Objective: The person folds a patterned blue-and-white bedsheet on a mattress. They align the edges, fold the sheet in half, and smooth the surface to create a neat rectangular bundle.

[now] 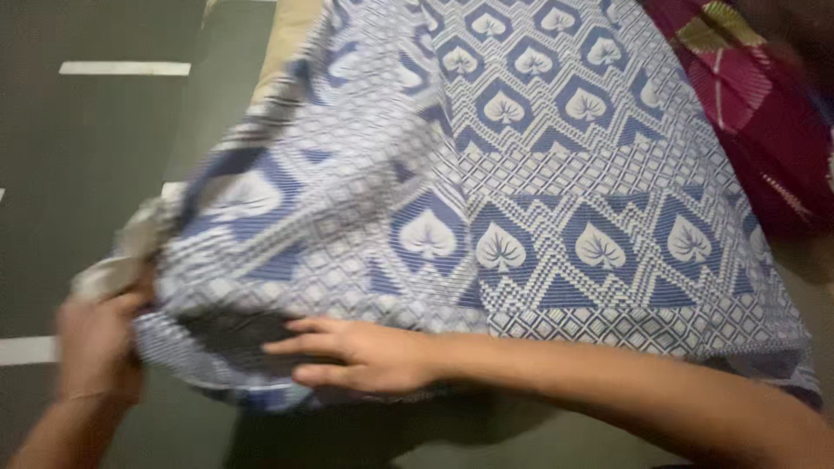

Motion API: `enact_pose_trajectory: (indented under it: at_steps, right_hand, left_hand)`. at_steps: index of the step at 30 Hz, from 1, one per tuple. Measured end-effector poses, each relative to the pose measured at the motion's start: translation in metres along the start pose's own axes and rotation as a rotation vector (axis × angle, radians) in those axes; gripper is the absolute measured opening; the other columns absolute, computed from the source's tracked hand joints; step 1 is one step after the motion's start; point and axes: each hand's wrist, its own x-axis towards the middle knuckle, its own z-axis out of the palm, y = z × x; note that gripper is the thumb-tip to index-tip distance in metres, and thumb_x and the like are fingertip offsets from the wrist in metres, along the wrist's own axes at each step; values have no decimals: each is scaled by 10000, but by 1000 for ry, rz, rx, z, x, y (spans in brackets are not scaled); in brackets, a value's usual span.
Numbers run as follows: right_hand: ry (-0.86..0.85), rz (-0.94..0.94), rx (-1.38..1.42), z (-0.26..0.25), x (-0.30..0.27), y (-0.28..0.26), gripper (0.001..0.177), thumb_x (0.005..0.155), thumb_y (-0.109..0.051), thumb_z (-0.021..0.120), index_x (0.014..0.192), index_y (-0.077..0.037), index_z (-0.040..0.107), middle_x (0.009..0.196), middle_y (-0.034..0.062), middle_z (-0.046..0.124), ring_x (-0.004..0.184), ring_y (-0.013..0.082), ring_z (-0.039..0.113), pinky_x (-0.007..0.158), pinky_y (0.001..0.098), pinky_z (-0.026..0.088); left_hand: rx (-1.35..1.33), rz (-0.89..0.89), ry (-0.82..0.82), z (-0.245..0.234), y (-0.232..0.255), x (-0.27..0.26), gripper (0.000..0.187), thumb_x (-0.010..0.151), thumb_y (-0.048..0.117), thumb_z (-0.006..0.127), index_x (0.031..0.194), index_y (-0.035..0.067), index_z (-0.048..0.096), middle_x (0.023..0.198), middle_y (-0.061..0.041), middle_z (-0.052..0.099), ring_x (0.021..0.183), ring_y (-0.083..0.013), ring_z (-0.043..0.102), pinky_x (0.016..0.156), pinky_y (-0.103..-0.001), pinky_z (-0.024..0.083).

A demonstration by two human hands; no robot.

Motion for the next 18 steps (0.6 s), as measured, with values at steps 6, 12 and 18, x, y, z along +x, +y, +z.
enact_pose_trajectory:
  at_steps: [6,12,18]
  right_hand:
    - [-72,251,-126,-21,-42,10,357,999,-213,560,1337,-123,632,1586,106,452,1266,271,623,1065,371,526]
    - [-91,650,-335,-44,-91,21,451,972,-300,566,1405,-177,536,1607,58,368,1132,237,702,995,380,555]
    - [-59,412,-613,-22,-159,41,719,905,-382,708,1494,-95,412,1586,215,319,1342,389,460,1064,503,404]
  left_hand:
    - [111,61,178,-105,-79,18,385,969,-10,607,1348,-79,588,1110,-103,705,1001,-189,701,843,-341,542]
    - [231,-33,225,-157,-167,17,378,988,89,736,1318,-76,655,1146,-155,709,919,-206,666,745,-370,493]
    - [646,-308,376,-238,-277,53,491,986,275,800,1255,-114,671,1053,-234,729,882,-307,710,742,-463,552]
